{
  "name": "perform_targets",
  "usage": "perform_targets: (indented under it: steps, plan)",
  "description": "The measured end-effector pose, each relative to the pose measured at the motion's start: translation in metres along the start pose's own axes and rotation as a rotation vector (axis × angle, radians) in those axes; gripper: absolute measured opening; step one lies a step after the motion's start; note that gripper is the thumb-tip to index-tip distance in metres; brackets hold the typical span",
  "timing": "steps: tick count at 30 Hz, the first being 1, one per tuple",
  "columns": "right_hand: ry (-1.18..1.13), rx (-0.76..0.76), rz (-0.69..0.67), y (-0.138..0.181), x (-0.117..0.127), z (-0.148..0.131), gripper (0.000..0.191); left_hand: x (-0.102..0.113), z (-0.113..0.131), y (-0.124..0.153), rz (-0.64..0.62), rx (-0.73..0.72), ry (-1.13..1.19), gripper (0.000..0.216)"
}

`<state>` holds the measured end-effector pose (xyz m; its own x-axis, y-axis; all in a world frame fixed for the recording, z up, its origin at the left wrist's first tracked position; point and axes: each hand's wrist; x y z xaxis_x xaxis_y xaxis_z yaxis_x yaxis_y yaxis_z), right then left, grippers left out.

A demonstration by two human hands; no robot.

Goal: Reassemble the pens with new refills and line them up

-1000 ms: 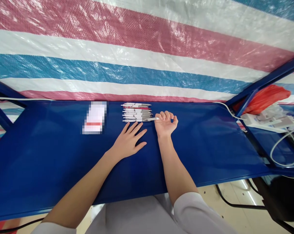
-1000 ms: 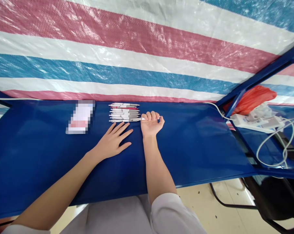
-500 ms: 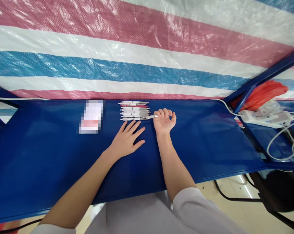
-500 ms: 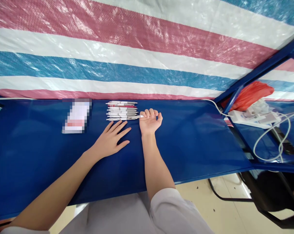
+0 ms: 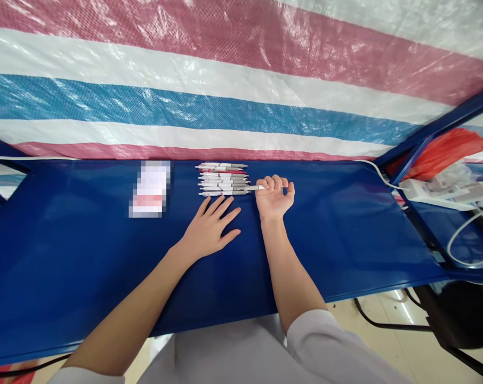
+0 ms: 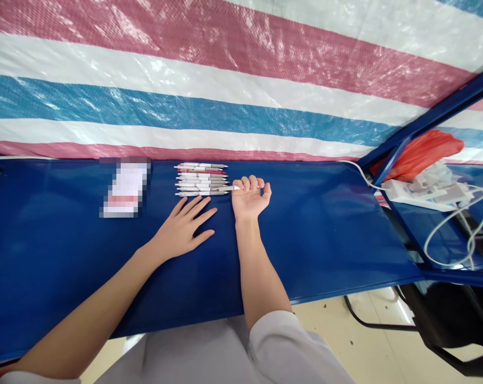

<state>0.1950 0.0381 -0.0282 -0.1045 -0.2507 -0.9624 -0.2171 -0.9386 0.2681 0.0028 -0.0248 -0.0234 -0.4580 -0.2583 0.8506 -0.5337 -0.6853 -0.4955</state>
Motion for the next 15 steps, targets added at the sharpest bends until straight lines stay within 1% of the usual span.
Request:
perform_targets:
  steps: [8,15]
  plan:
    - [-0.006,-0.003,0.004,-0.0008,0.0006,0.0014,0.026,0.0001,-0.0001,0.0,-0.019,0.001,-0.012,0.049]
    - [0.07,0.033,0.02,-0.0005,0.0001,0.003,0.024,0.0007,0.0003,0.0001,-0.029,-0.006,-0.028,0.05]
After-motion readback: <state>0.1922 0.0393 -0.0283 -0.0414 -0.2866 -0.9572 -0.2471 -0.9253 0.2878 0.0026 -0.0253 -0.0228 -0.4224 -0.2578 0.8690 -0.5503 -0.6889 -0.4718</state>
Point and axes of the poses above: each hand's wrist, its own y-axis away from the middle knuckle, its own x-axis out of the back of the hand, z = x × y, and after that the axes turned 15 degrees about z, right-handed
